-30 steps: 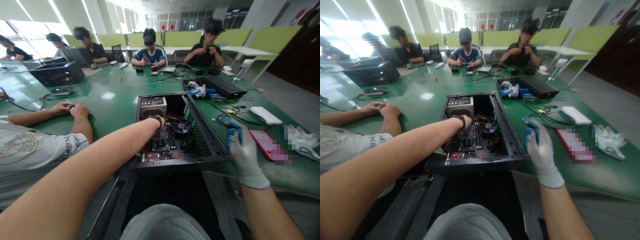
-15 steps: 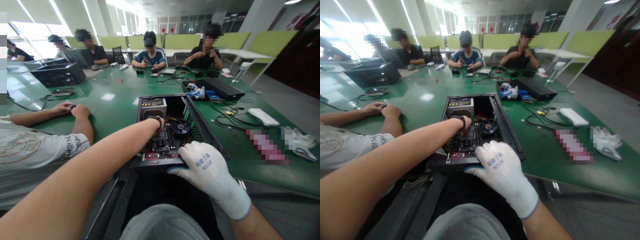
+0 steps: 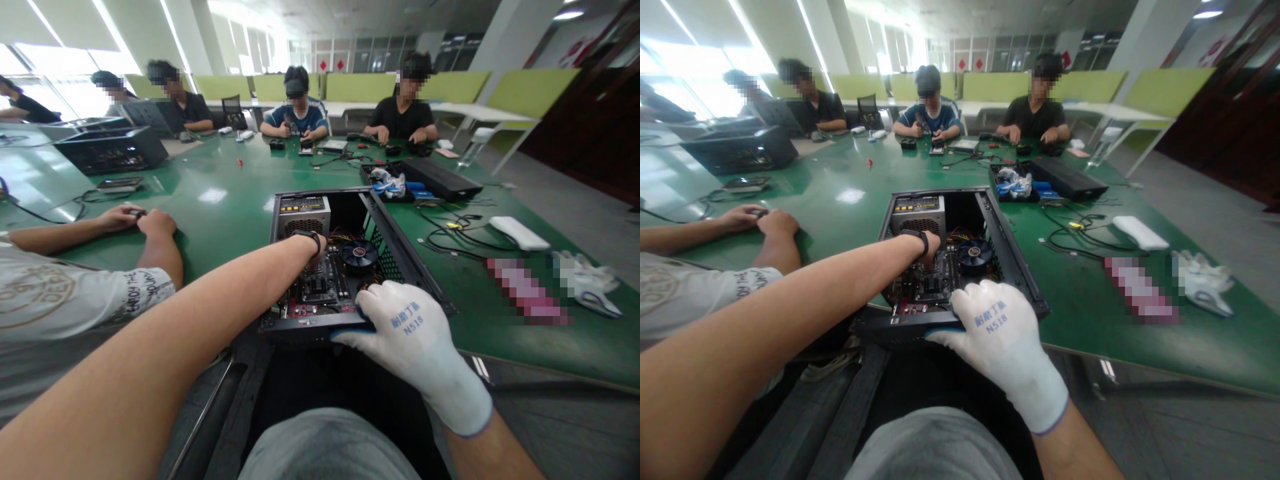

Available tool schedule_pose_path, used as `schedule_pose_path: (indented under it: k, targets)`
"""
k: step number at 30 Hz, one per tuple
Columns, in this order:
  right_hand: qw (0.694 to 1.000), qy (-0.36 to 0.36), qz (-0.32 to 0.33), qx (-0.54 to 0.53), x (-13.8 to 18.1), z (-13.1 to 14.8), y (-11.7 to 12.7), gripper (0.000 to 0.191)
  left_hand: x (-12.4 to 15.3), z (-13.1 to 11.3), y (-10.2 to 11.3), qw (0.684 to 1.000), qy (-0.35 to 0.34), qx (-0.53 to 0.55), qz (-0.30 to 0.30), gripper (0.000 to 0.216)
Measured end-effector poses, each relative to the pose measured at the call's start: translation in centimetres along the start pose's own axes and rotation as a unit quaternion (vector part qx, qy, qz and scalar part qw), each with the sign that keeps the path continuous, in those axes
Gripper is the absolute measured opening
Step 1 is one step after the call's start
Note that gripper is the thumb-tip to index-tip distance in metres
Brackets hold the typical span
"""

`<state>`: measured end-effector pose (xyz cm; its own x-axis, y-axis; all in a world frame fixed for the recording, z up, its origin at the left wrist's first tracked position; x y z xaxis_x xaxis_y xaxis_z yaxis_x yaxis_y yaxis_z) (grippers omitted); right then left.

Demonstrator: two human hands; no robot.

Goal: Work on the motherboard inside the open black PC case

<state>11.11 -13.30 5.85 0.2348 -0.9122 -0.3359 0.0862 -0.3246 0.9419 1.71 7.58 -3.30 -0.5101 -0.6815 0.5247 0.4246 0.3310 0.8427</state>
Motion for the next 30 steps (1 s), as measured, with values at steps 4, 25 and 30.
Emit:
schedule_pose_path:
  k: [4, 25, 30]
  targets:
    - [1.0, -0.002, 0.004, 0.003, 0.0, 0.2, 0.0, 0.06, 0.2, 0.1, 0.0, 1.0, 0.001, 0.007, 0.0, 0.041]
    - [1.0, -0.009, -0.014, 0.022, 0.1, 0.3, 0.2, 0.063, 0.3, 0.4, -0.3, 1.0, 0.01, -0.013, 0.022, 0.047]
    - [0.999, -0.008, -0.019, 0.026, 0.2, 0.3, 0.4, 0.064, 0.7, -0.1, 0.0, 0.999, 0.003, -0.034, 0.029, 0.049]
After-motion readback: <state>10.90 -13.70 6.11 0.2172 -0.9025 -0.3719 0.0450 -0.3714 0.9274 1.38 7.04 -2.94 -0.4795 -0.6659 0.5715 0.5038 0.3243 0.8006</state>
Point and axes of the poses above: each hand's wrist, its own x-axis away from the middle knuckle, its own y-axis out of the back of the hand, z = x × y, the point moved 8 cm from there along -x, towards the middle knuckle, and after that the axes turned 14 degrees about -y, right-handed, at the moved point
